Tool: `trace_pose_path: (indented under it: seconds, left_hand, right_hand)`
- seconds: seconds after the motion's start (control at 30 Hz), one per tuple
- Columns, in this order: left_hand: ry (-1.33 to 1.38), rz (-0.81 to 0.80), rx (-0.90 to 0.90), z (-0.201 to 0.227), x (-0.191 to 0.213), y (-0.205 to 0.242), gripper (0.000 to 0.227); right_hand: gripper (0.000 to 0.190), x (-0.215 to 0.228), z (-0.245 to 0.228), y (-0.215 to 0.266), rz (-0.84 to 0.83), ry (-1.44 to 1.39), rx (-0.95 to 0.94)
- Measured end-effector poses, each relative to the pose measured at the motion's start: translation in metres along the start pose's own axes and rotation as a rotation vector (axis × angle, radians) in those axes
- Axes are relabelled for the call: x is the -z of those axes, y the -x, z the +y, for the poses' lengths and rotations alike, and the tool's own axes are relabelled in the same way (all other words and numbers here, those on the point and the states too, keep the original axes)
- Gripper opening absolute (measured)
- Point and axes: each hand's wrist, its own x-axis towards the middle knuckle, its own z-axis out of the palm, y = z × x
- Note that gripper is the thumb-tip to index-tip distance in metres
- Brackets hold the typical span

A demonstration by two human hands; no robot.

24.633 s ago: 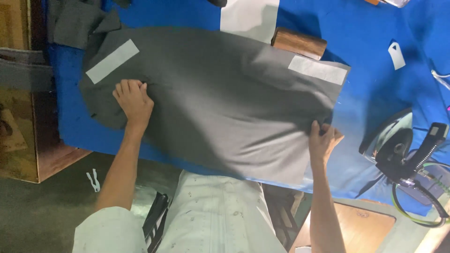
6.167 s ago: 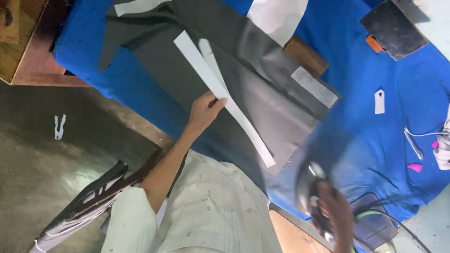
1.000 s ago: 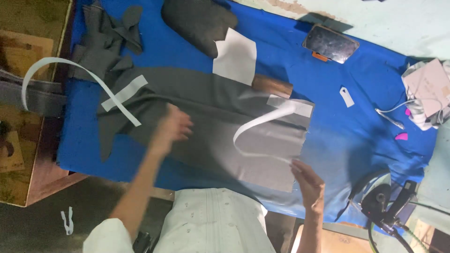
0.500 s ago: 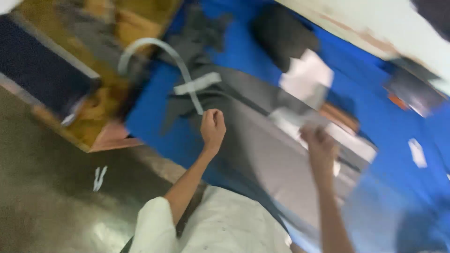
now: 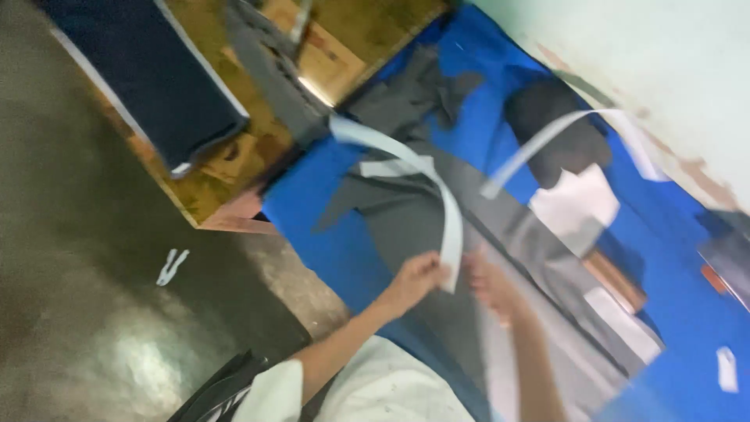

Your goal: The person irons a dark gray garment on a blue-covered table using a steam iron. They place white paper strips on the fabric to press seams and edges, then remove the paper and continue ironing the garment directly.

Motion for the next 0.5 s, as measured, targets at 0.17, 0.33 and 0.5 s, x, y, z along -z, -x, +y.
trace_pose_path:
  seconds: [0.17,0.33,0.5]
  left_hand:
    - [0.07,-0.495,0.198,-0.012,-0.011,0.068,0.012]
    - [-0.057,-0.661,0.331,0.032,-0.013,0.089,0.063]
    - [0.236,-0.836,0.256,0.042,-0.018,0.107,0.07]
  right_hand:
    - [0.044,0.002,0.132,-0.009,-0.405,-0.952,0.349]
    - [0.042,0.022,0.111,0.077,-0.223,-1.39,0.322]
    - [0.068,0.029,0.135,0.083,-0.279,-1.807,0.373]
